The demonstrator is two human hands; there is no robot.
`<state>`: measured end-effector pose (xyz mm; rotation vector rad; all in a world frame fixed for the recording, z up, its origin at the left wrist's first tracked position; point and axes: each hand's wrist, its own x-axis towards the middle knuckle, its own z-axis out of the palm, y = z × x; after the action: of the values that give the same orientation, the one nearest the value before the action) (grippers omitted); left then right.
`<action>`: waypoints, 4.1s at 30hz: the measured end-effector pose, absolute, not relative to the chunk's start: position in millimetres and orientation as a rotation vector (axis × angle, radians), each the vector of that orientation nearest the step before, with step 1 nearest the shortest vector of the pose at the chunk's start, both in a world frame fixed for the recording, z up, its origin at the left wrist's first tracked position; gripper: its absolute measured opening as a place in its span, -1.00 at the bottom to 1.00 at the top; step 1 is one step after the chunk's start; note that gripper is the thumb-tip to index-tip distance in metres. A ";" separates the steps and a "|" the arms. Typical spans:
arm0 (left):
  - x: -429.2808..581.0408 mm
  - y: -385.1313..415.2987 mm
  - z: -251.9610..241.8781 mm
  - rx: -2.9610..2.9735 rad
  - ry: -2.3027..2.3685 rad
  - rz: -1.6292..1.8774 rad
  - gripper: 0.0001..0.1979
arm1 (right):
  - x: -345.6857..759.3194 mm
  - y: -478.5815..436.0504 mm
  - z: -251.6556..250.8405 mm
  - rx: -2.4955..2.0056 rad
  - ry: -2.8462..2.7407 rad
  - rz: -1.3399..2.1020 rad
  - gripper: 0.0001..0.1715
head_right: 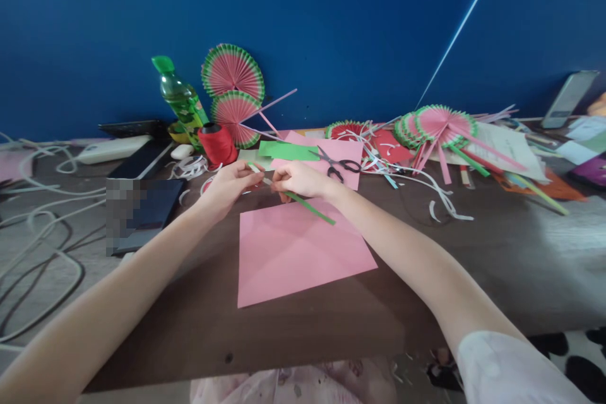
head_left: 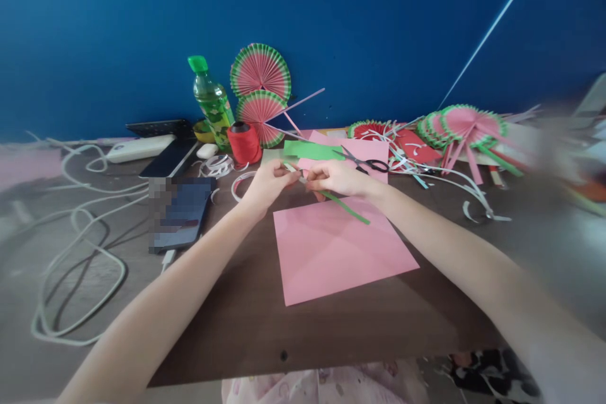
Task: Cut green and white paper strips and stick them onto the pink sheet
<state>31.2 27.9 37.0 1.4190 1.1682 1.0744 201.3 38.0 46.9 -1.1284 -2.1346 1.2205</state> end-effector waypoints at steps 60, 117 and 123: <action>-1.6 32.2 77.1 1.684 0.997 0.485 -0.69 | 191.5 33.8 48.0 -0.906 -1.681 1.119 -0.92; -2.8 29.2 52.6 2.583 1.766 0.218 -0.78 | 233.7 28.4 104.6 -0.718 -1.618 0.998 -0.77; 29.3 15.6 30.0 2.632 1.332 0.419 -0.86 | 235.6 35.9 95.6 -0.732 -1.616 0.960 -0.73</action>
<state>29.3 15.6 30.0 2.6324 1.3320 0.4188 235.6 35.9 95.6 -0.7321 -1.6164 0.9605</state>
